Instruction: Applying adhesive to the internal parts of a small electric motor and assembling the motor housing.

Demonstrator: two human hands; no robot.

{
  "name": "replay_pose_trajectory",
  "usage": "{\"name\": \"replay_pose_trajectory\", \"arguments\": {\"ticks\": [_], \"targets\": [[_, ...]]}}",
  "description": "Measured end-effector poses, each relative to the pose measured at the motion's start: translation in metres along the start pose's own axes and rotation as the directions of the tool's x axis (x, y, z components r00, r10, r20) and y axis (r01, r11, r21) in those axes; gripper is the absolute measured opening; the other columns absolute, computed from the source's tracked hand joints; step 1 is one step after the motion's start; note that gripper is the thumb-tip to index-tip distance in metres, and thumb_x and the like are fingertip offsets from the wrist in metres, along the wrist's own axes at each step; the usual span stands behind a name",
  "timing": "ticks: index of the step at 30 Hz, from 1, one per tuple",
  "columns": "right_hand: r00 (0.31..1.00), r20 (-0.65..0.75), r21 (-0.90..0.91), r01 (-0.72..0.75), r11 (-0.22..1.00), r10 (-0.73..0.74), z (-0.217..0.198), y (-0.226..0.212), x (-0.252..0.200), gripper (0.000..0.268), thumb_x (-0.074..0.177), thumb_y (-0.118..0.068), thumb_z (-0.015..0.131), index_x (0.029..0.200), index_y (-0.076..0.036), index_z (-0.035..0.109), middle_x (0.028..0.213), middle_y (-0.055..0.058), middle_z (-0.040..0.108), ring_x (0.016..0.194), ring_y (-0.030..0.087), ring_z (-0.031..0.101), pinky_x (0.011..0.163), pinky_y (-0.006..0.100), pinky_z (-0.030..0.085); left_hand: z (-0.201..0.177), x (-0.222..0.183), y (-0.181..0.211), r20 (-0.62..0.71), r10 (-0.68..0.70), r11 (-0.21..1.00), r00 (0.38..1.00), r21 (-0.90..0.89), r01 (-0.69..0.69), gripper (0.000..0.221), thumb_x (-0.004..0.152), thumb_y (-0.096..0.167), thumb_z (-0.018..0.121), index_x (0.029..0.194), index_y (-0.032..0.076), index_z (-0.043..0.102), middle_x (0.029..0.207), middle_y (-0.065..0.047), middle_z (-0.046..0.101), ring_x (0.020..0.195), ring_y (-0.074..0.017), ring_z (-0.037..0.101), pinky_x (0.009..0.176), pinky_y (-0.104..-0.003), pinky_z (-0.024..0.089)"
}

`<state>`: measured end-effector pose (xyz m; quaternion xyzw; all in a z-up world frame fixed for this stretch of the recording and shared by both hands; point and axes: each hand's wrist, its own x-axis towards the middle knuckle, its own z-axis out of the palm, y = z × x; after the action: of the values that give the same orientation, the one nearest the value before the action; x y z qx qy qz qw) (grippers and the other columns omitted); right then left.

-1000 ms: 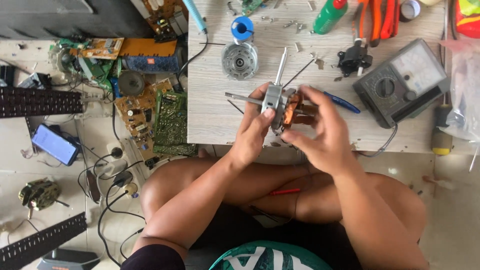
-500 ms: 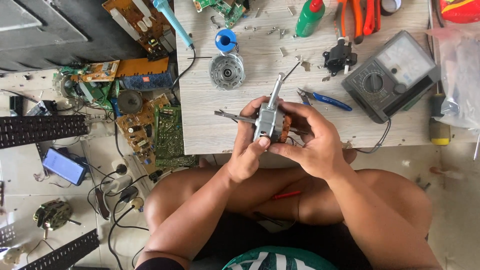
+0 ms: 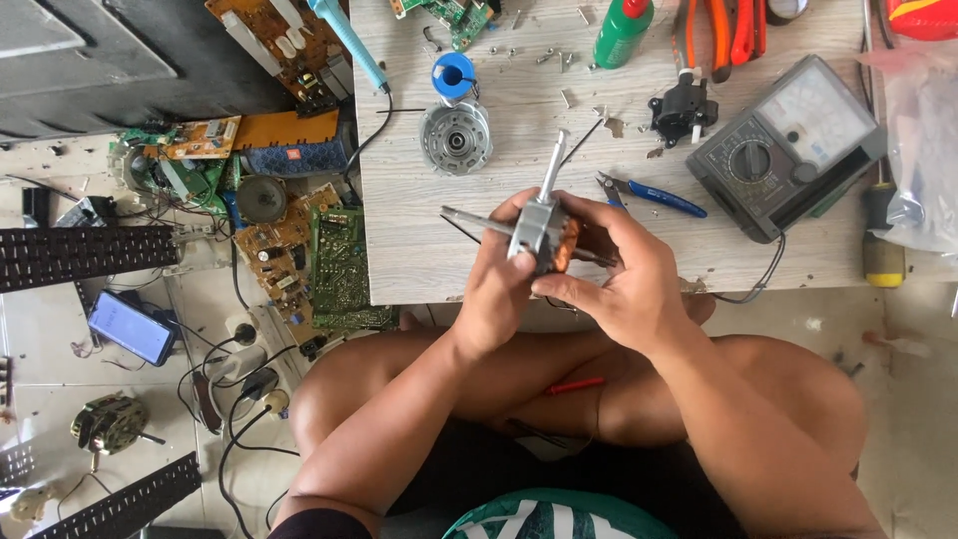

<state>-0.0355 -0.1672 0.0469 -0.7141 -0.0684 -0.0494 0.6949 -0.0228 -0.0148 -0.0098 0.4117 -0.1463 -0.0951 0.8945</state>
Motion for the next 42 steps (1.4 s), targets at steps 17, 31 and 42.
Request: {"name": "replay_pose_trajectory", "arguments": {"ticks": [17, 31, 42], "targets": [[0.875, 0.091, -0.539, 0.444, 0.715, -0.475, -0.012, -0.011, 0.011, 0.028, 0.091, -0.013, 0.084, 0.116, -0.003, 0.076, 0.099, 0.012, 0.072, 0.075, 0.023, 0.070, 0.060, 0.034, 0.058, -0.016, 0.012, 0.004, -0.175, -0.335, 0.902, 0.926, -0.344, 0.261, 0.075, 0.088, 0.044, 0.062, 0.146, -0.003, 0.049, 0.133, -0.034, 0.056, 0.119, -0.0446, 0.060, 0.106, -0.054, 0.053], [0.957, 0.096, -0.678, 0.265, 0.686, -0.275, -0.030, 0.023, 0.003, 0.034, 0.107, -0.030, 0.067, 0.082, -0.007, 0.068, 0.069, 0.008, 0.062, 0.063, 0.030, 0.064, 0.052, 0.038, 0.053, 0.003, 0.008, 0.010, -0.224, -0.196, 0.949, 0.955, -0.288, 0.128, 0.072, 0.091, 0.013, 0.069, 0.153, 0.001, 0.035, 0.135, -0.028, 0.055, 0.121, -0.0346, 0.061, 0.108, -0.046, 0.052], [0.932, 0.140, -0.634, 0.343, 0.693, -0.333, -0.021, -0.010, 0.015, 0.013, 0.097, -0.018, 0.081, 0.100, -0.007, 0.075, 0.086, 0.009, 0.072, 0.076, 0.028, 0.071, 0.061, 0.037, 0.057, -0.006, 0.007, -0.001, -0.274, -0.173, 0.931, 0.946, -0.358, 0.067, 0.072, 0.091, 0.006, 0.067, 0.155, -0.003, 0.035, 0.134, -0.033, 0.057, 0.124, -0.0390, 0.061, 0.105, -0.049, 0.052]]}}
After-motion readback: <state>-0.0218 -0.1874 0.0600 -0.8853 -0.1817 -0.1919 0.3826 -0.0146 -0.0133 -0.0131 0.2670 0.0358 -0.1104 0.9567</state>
